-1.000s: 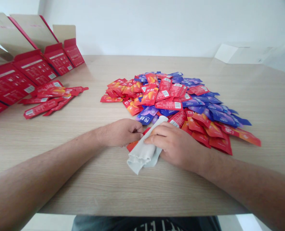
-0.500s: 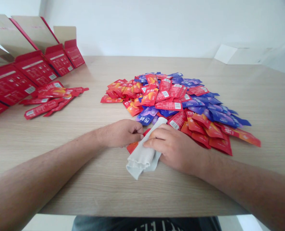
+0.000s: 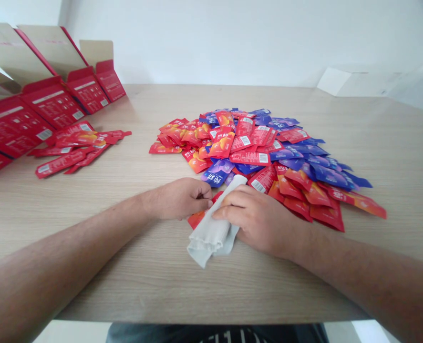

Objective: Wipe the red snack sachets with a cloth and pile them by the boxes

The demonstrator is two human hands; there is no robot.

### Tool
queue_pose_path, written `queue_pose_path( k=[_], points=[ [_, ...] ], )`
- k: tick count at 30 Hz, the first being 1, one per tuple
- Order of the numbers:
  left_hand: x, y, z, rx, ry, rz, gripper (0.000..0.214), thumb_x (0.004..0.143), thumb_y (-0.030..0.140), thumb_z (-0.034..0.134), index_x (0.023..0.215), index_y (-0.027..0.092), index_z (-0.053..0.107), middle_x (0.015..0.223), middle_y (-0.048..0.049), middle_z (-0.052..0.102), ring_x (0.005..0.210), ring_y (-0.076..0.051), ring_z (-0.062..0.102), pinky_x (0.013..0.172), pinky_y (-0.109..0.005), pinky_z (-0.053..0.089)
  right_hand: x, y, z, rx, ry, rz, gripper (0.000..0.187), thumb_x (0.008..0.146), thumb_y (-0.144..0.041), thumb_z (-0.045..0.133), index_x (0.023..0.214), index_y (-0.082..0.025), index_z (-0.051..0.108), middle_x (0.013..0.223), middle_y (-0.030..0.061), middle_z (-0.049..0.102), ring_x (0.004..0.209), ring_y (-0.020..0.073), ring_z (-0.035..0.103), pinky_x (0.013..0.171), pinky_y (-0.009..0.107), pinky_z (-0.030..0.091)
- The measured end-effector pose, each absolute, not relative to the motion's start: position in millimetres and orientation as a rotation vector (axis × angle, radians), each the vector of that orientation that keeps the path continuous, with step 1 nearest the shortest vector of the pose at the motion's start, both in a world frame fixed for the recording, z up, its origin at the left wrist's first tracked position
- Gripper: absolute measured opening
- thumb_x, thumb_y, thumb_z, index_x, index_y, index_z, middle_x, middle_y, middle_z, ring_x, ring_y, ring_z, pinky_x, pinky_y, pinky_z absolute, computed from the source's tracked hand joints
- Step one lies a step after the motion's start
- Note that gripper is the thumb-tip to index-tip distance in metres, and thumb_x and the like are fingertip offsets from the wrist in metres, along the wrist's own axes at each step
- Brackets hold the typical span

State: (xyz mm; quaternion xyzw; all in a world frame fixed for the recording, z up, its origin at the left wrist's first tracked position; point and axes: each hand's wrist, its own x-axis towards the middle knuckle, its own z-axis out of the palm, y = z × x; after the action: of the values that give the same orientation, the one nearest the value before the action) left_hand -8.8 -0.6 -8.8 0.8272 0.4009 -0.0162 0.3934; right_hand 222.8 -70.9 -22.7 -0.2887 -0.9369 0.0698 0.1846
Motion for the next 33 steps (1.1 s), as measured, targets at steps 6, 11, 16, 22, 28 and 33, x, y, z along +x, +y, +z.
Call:
queue_pose_path(
  k=[6, 11, 16, 22, 28, 33],
  points=[
    [-8.7, -1.0, -8.2, 2.147, 0.988, -0.021, 0.016, 0.090, 0.034, 0.053, 0.079, 0.022, 0.058, 0.055, 0.0081, 0.053, 0.050, -0.010, 0.049, 0.048, -0.021, 0.031, 222.9, -71.7, -23.3, -0.782, -2.652, 0.201, 0.022, 0.092, -0.012, 0.067, 0.112, -0.016, 0.073, 0.110, 0.0093, 0.069, 0.104, 0.0266, 0.058, 0.096, 0.042, 0.048],
    [-9.8, 0.2, -11.8, 2.119, 1.006, -0.028, 0.013, 0.088, 0.032, 0.052, 0.081, 0.023, 0.059, 0.057, 0.0075, 0.055, 0.052, -0.011, 0.050, 0.047, -0.022, 0.033, 223.5, -70.6, -22.6, -0.849, -2.610, 0.219, 0.030, 0.088, -0.007, 0.068, 0.117, -0.016, 0.072, 0.110, 0.0082, 0.069, 0.104, 0.0266, 0.058, 0.095, 0.042, 0.049],
    [-9.4, 1.3, -12.2, 2.167, 0.971, 0.007, 0.015, 0.088, 0.032, 0.053, 0.079, 0.023, 0.059, 0.059, 0.0074, 0.054, 0.053, -0.010, 0.048, 0.049, -0.021, 0.031, 222.3, -71.5, -21.5, -0.840, -2.641, 0.209, 0.026, 0.089, -0.007, 0.066, 0.113, -0.016, 0.072, 0.110, 0.0084, 0.069, 0.105, 0.0272, 0.057, 0.096, 0.043, 0.048],
    [-9.2, 0.2, -10.4, 2.124, 0.994, -0.017, 0.014, 0.088, 0.033, 0.054, 0.080, 0.023, 0.058, 0.058, 0.0071, 0.054, 0.053, -0.011, 0.048, 0.048, -0.022, 0.031, 222.6, -70.7, -23.3, -0.847, -2.618, 0.224, 0.028, 0.089, -0.009, 0.067, 0.115, -0.016, 0.072, 0.111, 0.0081, 0.068, 0.105, 0.0266, 0.058, 0.096, 0.042, 0.048],
    [-7.8, 0.6, -9.6, 2.136, 0.980, 0.000, 0.017, 0.088, 0.035, 0.054, 0.078, 0.022, 0.058, 0.057, 0.0075, 0.051, 0.052, -0.010, 0.046, 0.050, -0.022, 0.030, 221.6, -72.2, -21.2, -0.771, -2.672, 0.203, 0.024, 0.091, -0.010, 0.065, 0.113, -0.015, 0.073, 0.109, 0.0101, 0.069, 0.106, 0.0271, 0.058, 0.097, 0.043, 0.049],
    [-8.8, 0.5, -11.0, 2.089, 1.009, -0.039, 0.016, 0.088, 0.036, 0.053, 0.081, 0.023, 0.058, 0.059, 0.0065, 0.054, 0.053, -0.012, 0.049, 0.049, -0.022, 0.032, 222.8, -70.8, -21.5, -0.844, -2.614, 0.223, 0.030, 0.088, -0.007, 0.066, 0.116, -0.016, 0.073, 0.110, 0.0092, 0.069, 0.105, 0.0263, 0.058, 0.095, 0.043, 0.049]
  ],
)
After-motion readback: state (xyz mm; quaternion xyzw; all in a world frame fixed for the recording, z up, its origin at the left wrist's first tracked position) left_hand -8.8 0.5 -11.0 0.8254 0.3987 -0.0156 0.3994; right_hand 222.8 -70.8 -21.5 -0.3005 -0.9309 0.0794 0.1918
